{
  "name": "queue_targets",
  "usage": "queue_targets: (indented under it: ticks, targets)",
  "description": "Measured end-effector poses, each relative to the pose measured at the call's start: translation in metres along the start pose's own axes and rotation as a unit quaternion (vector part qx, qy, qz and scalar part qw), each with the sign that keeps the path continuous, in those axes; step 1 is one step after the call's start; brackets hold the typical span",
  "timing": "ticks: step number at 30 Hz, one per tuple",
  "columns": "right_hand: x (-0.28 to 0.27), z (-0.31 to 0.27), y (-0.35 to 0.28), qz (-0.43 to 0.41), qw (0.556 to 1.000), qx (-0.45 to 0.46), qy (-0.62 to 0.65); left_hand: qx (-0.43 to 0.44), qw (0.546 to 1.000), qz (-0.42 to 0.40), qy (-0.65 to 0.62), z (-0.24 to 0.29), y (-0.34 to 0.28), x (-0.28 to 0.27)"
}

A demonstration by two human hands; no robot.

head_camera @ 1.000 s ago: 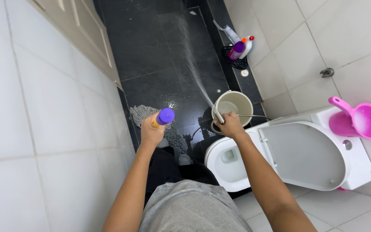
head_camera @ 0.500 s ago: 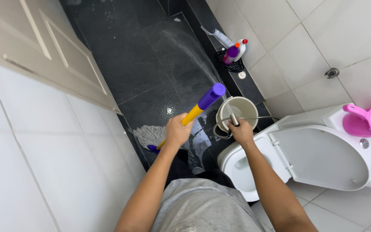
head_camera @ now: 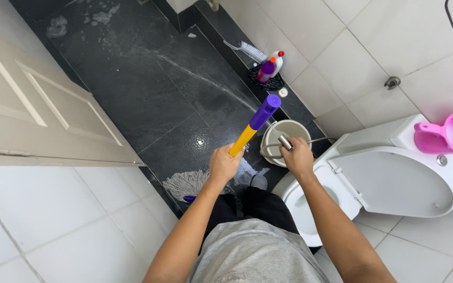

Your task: The person mops a dark tiled bathroom floor using a yellow and purple mop. They then use a handheld shower head to rinse the mop head and spray water onto the floor to clean it. The person continues to mop the wet floor, moving around a white toilet and a bucket.

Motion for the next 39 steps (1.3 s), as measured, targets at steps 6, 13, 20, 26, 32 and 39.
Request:
queue_targets:
  ticks: [6, 13, 20, 26, 32, 39]
  targets:
    - [0.021, -0.001, 0.021, -0.047, 0.994, 0.008, -0.100, -0.003, 1.000, 0.015, 0.000, -0.003, 0.018, -0.003]
    - [0.027, 0.006, 0.041, -0.078, 0.992, 0.001, -0.099, -0.027, 1.000, 0.008, -0.002, 0.002, 0.036, 0.003]
    - [-0.019, 0.074, 0.097, -0.135, 0.980, -0.089, -0.117, -0.038, 0.999, 0.015, 0.012, 0.011, 0.052, 0.034]
    - [-0.140, 0.163, 0.179, -0.047, 0.975, -0.147, -0.159, -0.026, 0.999, 0.019, 0.025, 0.016, 0.068, 0.075]
    - [-0.252, 0.234, 0.242, 0.005, 0.981, -0.119, -0.156, -0.039, 0.998, 0.007, 0.052, 0.029, 0.081, 0.114]
    - [-0.303, 0.281, 0.288, 0.012, 0.972, -0.072, -0.225, -0.062, 0.995, 0.003, 0.082, 0.041, 0.092, 0.147]
Point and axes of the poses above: each hand's wrist, its own y-axis towards the middle knuckle, its own x-axis out of the palm, z = x × y, the point moved 6 cm from there along y, towards the middle knuckle, and after that the axes turned 2 degrees about -x, right-handed, at the moved point
